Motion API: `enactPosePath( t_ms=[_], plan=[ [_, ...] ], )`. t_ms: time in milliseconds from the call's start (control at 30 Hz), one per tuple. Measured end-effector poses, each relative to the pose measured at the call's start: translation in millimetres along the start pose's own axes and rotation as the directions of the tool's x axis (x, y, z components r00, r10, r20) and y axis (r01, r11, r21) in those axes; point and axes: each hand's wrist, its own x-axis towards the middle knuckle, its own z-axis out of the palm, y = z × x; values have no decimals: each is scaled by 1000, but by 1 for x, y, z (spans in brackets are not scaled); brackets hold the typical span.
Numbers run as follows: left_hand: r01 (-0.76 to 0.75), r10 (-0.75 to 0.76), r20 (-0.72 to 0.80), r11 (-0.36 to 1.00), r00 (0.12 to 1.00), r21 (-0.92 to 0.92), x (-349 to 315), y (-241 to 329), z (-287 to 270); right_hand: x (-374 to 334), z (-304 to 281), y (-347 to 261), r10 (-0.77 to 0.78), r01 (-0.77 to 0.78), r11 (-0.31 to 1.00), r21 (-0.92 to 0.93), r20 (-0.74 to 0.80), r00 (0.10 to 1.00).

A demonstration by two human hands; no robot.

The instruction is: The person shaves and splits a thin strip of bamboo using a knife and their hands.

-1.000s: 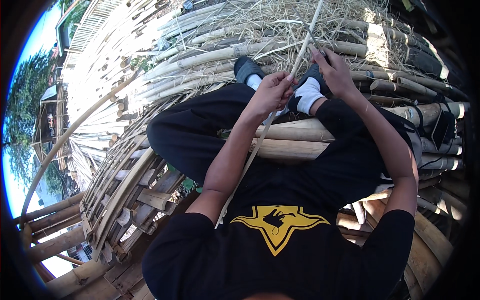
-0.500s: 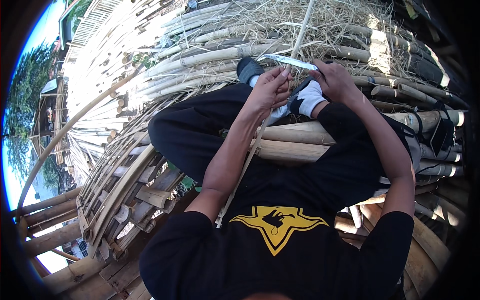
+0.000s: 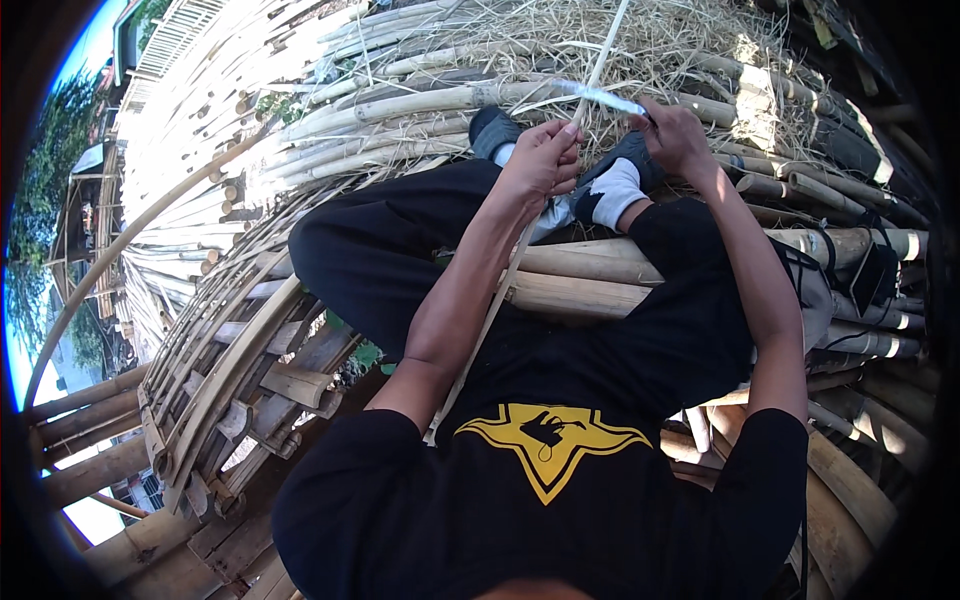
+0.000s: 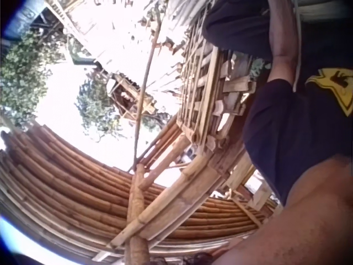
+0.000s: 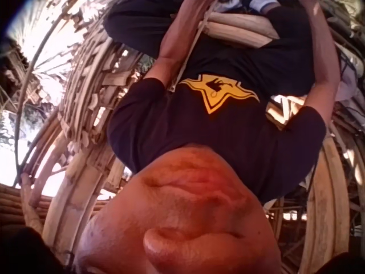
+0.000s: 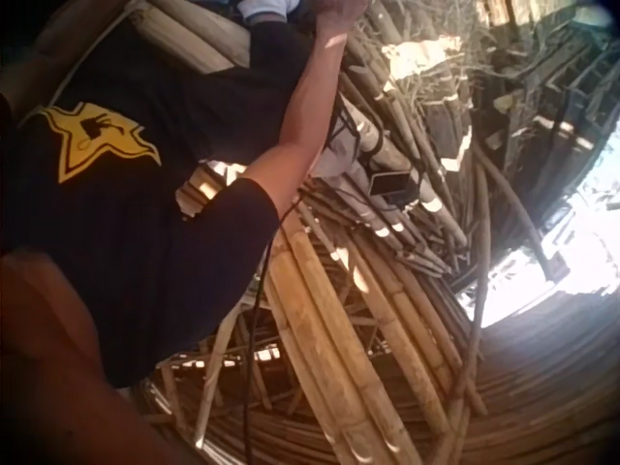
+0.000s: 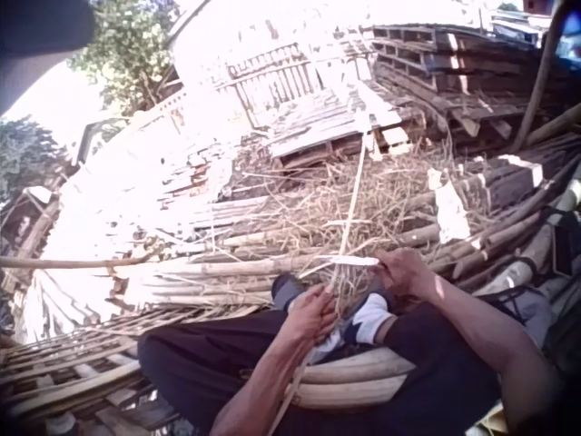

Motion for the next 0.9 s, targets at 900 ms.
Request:
enactPosePath(
  t_ms=[900],
  plan=[
    [1, 0, -15, 999, 1000, 32, -5, 4, 3, 0, -43, -38, 306, -278, 927, 251, -82, 948]
  ],
)
